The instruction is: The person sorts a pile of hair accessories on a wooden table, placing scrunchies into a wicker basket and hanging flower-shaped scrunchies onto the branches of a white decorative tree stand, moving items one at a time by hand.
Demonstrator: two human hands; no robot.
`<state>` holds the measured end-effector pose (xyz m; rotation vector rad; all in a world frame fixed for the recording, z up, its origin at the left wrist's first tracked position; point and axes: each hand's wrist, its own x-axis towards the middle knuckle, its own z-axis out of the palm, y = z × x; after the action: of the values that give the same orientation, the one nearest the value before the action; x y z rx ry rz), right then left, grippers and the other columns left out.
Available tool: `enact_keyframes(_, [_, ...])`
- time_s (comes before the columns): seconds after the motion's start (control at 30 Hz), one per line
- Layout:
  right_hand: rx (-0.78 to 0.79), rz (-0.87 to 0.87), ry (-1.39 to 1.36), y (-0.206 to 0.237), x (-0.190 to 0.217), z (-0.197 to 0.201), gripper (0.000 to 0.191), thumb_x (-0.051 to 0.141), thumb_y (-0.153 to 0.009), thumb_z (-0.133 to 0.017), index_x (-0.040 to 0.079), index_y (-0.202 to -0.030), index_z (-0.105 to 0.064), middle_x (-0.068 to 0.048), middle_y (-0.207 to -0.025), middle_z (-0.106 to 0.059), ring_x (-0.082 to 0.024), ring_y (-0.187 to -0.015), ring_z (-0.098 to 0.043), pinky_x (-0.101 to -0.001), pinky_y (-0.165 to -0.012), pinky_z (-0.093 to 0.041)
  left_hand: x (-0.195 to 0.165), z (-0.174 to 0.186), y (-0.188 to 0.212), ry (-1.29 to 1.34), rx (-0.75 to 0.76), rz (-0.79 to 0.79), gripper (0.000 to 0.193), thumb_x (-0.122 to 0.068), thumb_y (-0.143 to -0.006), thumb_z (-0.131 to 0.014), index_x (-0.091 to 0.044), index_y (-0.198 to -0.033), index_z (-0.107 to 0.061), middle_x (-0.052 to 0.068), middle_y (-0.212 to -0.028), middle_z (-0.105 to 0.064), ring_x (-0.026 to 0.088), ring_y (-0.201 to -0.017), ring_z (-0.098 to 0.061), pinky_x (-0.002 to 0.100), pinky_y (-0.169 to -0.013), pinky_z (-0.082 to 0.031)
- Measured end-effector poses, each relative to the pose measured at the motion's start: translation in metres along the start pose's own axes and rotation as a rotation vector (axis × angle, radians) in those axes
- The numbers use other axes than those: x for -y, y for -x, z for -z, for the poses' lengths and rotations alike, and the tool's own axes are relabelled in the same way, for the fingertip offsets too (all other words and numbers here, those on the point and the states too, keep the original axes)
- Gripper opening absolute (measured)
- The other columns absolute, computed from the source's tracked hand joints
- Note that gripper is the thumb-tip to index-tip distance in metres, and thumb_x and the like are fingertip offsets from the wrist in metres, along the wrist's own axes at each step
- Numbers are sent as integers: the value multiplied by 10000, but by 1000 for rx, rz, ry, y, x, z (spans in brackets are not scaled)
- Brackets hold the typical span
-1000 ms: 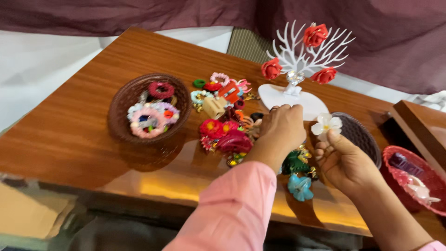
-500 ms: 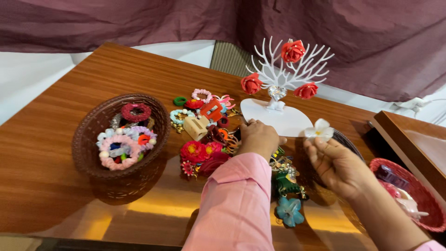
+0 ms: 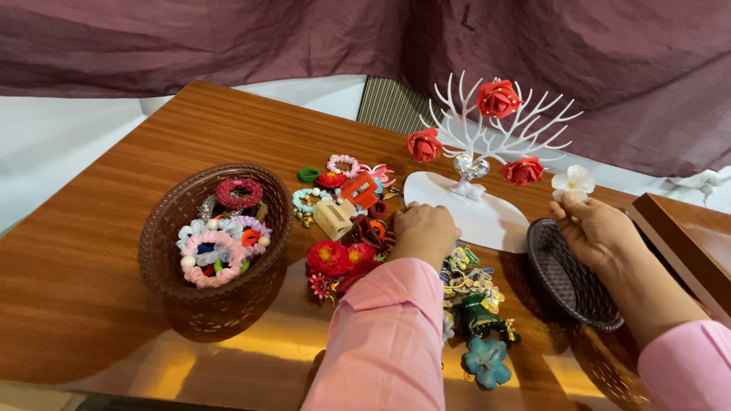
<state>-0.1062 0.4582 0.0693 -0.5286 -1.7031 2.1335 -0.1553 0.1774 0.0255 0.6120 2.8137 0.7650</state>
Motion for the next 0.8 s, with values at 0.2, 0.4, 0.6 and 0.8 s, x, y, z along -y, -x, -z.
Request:
enact_keyframes(0.2, [58,15,114,-6,-1,-6,218,131,-1059,-598,-21,-1215,-614,-67,-1074,-657,-128,-869,-626,-220,-766,-564,7,-2,1,-22,-62,-53,431,-424,-899,-691,-151,-1232,-710,111,-1296,-688,293,-1317,-556,501,-1070,-428])
enact_keyframes(0.4, [85,-27,188,-6,3,-15,195,144,-1045,-602,24,-1195,-639,-41,-1050,-669,-108,-845,-622,-220,-760,-544,8,-4,3,-93,-120,-107,383,-396,-875,-696,-216,-1212,-724,121,-1318,-642,319,-1356,-493,517,-1071,-407])
enact_keyframes(0.6, [140,-31,283,-11,8,-18,149,152,-1046,-605,44,-1133,-659,-11,-987,-667,-93,-831,-616,-224,-749,-536,4,-5,-2,-96,-141,-104,312,-225,-966,-531,-224,-1149,-784,138,-1336,-645,347,-1361,-500,474,-1124,-394])
enact_keyframes(0.8, [206,15,325,-12,11,-25,134,143,-1043,-618,38,-1112,-665,-13,-965,-663,-97,-832,-615,-231,-755,-526,4,3,-2,-57,-66,-122,319,-181,-981,-520,-182,-1175,-773,154,-1315,-670,358,-1326,-542,430,-1102,-448])
